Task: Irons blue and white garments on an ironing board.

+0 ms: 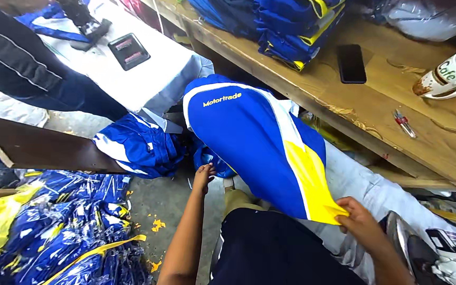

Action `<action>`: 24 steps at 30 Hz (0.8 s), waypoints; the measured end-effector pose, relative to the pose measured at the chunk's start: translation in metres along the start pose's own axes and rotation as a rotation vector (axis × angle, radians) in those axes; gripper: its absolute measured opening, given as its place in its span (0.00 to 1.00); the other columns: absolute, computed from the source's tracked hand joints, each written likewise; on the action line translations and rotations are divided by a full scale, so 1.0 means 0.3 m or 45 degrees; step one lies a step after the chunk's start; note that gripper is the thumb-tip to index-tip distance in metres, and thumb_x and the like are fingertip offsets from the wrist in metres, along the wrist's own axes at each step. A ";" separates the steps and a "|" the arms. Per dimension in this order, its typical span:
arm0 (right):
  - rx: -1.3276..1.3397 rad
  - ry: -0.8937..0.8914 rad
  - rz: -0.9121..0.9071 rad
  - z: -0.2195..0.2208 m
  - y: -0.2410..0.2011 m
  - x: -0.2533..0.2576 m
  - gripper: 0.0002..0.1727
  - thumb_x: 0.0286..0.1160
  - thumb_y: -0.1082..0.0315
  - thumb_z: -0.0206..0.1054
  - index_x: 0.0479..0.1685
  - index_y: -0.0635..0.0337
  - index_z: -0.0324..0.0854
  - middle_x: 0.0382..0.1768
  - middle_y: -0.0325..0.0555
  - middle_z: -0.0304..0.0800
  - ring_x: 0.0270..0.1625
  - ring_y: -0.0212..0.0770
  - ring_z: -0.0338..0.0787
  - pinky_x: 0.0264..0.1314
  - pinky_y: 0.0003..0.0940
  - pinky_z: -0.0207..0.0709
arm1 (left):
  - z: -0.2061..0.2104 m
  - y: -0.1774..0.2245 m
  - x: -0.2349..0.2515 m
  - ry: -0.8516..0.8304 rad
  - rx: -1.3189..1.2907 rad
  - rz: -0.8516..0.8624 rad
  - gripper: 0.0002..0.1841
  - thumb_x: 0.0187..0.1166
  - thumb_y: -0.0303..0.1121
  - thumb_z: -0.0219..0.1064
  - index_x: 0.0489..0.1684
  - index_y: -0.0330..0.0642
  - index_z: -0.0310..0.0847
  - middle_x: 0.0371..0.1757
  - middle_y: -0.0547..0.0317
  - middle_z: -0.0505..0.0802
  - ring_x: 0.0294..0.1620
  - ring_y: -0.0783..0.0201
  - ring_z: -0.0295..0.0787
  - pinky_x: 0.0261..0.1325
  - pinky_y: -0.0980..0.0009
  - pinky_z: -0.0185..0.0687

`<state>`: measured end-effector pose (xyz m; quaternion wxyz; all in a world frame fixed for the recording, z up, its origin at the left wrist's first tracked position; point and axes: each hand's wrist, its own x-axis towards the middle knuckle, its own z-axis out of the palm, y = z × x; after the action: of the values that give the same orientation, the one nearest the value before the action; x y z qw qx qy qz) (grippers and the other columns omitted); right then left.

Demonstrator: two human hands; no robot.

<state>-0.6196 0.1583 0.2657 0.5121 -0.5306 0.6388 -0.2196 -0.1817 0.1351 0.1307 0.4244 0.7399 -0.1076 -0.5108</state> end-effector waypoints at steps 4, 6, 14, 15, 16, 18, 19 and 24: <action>-0.344 -0.090 0.308 0.125 0.163 0.079 0.21 0.74 0.81 0.64 0.67 0.72 0.74 0.43 0.62 0.89 0.31 0.49 0.87 0.37 0.47 0.82 | 0.074 -0.034 0.060 -0.129 0.018 -0.120 0.25 0.95 0.44 0.51 0.78 0.31 0.67 0.68 0.41 0.85 0.60 0.55 0.85 0.62 0.58 0.79; -0.414 -0.072 0.307 0.158 0.185 0.109 0.20 0.75 0.80 0.65 0.66 0.71 0.76 0.43 0.64 0.88 0.35 0.54 0.89 0.42 0.53 0.83 | 0.117 -0.025 0.074 -0.153 0.000 -0.073 0.22 0.95 0.40 0.51 0.73 0.29 0.71 0.63 0.42 0.86 0.56 0.57 0.85 0.58 0.61 0.80; -0.217 0.205 0.340 0.119 0.231 0.169 0.18 0.82 0.76 0.64 0.67 0.74 0.74 0.44 0.64 0.87 0.34 0.49 0.87 0.39 0.46 0.82 | 0.124 -0.016 0.064 -0.084 0.016 0.144 0.15 0.94 0.29 0.47 0.55 0.23 0.74 0.44 0.47 0.87 0.41 0.65 0.84 0.49 0.68 0.81; -0.165 0.251 0.332 0.110 0.241 0.184 0.18 0.84 0.76 0.64 0.67 0.74 0.73 0.44 0.63 0.87 0.32 0.47 0.87 0.36 0.44 0.82 | 0.117 -0.021 0.062 -0.060 0.026 0.152 0.16 0.94 0.30 0.47 0.55 0.23 0.75 0.45 0.47 0.87 0.41 0.64 0.84 0.49 0.68 0.80; -0.107 0.320 0.303 0.096 0.250 0.206 0.18 0.82 0.77 0.64 0.67 0.74 0.73 0.43 0.62 0.87 0.30 0.45 0.87 0.34 0.42 0.83 | 0.109 -0.028 0.064 -0.037 0.047 0.152 0.16 0.94 0.31 0.49 0.58 0.23 0.75 0.47 0.45 0.87 0.43 0.63 0.84 0.49 0.67 0.80; 0.048 0.522 0.226 0.044 0.244 0.269 0.20 0.77 0.82 0.61 0.67 0.75 0.72 0.41 0.59 0.87 0.27 0.42 0.87 0.30 0.39 0.83 | 0.086 -0.044 0.078 -0.033 0.155 0.140 0.17 0.92 0.31 0.54 0.68 0.24 0.72 0.58 0.38 0.85 0.51 0.56 0.85 0.56 0.61 0.81; 0.153 0.645 0.193 0.006 0.226 0.313 0.20 0.78 0.83 0.59 0.68 0.76 0.70 0.41 0.57 0.86 0.26 0.40 0.86 0.30 0.37 0.83 | 0.073 -0.057 0.092 -0.053 0.260 0.132 0.20 0.90 0.30 0.58 0.74 0.25 0.68 0.66 0.34 0.84 0.59 0.52 0.85 0.62 0.57 0.81; -0.007 1.020 0.096 -0.136 0.130 0.494 0.32 0.82 0.73 0.63 0.84 0.74 0.59 0.67 0.68 0.79 0.57 0.50 0.87 0.58 0.41 0.82 | 0.066 -0.137 0.221 -0.125 0.709 0.139 0.37 0.80 0.30 0.70 0.86 0.24 0.56 0.80 0.22 0.73 0.82 0.35 0.70 0.84 0.46 0.66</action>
<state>-0.6606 0.0270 0.1866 0.2290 -0.3806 0.8075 -0.3881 -0.1795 0.1109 0.0540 0.2261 0.7954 -0.3037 -0.4733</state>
